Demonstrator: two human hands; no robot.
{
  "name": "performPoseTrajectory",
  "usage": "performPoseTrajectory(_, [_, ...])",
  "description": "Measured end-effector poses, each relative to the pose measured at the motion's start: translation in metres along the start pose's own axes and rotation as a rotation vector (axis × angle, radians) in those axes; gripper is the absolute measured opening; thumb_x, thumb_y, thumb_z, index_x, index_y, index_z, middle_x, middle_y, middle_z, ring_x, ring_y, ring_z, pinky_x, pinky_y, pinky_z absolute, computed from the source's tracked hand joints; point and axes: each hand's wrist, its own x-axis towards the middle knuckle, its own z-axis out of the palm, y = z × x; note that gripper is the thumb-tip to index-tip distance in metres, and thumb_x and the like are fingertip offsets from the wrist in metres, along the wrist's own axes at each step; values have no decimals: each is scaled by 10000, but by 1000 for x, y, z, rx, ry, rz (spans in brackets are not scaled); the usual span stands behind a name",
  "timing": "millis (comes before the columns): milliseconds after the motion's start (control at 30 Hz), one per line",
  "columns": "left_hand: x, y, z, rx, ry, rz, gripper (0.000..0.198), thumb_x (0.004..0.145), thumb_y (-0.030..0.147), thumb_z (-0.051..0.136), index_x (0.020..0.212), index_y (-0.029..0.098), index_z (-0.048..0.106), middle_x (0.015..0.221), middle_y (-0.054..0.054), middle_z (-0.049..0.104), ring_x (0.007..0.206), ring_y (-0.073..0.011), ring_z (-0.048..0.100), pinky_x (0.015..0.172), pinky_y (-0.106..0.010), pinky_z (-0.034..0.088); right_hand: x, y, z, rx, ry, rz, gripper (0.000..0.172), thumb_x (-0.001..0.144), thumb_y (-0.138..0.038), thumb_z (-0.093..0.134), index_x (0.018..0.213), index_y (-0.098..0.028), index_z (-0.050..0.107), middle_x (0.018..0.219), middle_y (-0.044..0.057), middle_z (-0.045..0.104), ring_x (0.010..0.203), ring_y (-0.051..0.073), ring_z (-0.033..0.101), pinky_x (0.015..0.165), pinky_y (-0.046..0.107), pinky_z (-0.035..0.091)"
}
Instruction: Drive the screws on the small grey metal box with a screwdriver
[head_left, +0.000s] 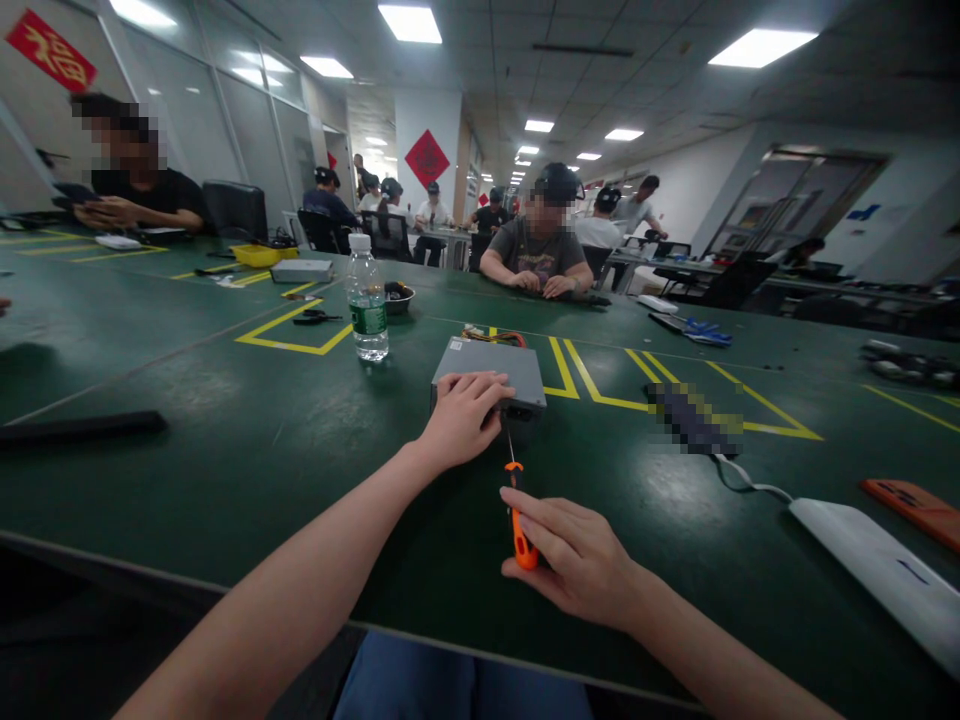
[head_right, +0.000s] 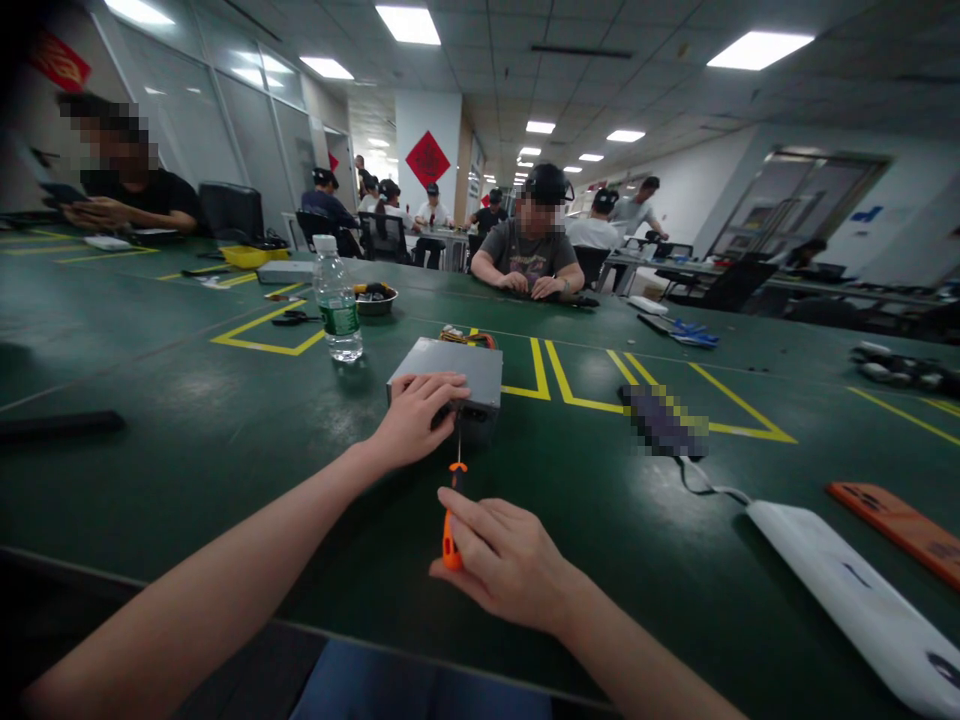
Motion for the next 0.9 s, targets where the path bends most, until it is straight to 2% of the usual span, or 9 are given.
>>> performPoseTrajectory(200, [-1,1,3,49,-27,18,349,800,211,518,1147,241,511,1321,-48,510,1241,-225,413,982,-417,272,5,0,-6,12,-98,29,366,914,-319,400,1189,-85,458,1128,201,586,1040,223,591,787,320,537])
performPoseTrajectory(300, [-1,3,5,73,-19,29,357,806,244,535,1161,224,498,1325,-62,503,1257,-227,396,999,-411,270,11,-1,-7,-39,-139,-26,339,921,-293,365,1164,-103,504,1098,199,597,994,225,607,747,327,537])
performPoseTrajectory(467, [-2,5,9,94,11,21,349,812,287,549,1149,214,499,1317,-61,510,1242,-226,409,997,-403,279,13,-1,3,-71,-28,-70,276,894,-332,484,1037,-97,509,1097,222,608,879,204,638,699,323,529])
performPoseTrajectory(600, [-2,5,14,112,45,9,333,823,309,535,1137,202,505,1300,-68,522,1215,-239,428,986,-414,282,10,1,9,-35,66,-57,307,885,-337,515,1072,-107,436,1062,210,623,897,197,637,729,323,532])
performPoseTrajectory(733, [0,9,16,110,71,-25,313,812,306,539,1103,193,521,1266,-82,543,1188,-251,445,975,-426,289,11,4,9,36,42,-10,403,905,-388,433,1179,-94,399,1092,196,590,1036,214,583,806,347,522])
performPoseTrajectory(833, [1,11,15,109,70,-44,306,796,292,550,1083,191,527,1250,-89,549,1172,-257,453,963,-428,294,15,5,8,17,-8,-29,392,914,-342,376,1209,-91,432,1123,195,562,1090,232,544,839,366,503])
performPoseTrajectory(900, [1,12,14,107,69,-46,308,795,299,548,1081,189,525,1247,-89,550,1168,-257,455,960,-428,294,17,4,9,-26,-3,-48,353,908,-322,399,1179,-108,472,1119,191,569,1059,229,559,820,360,501])
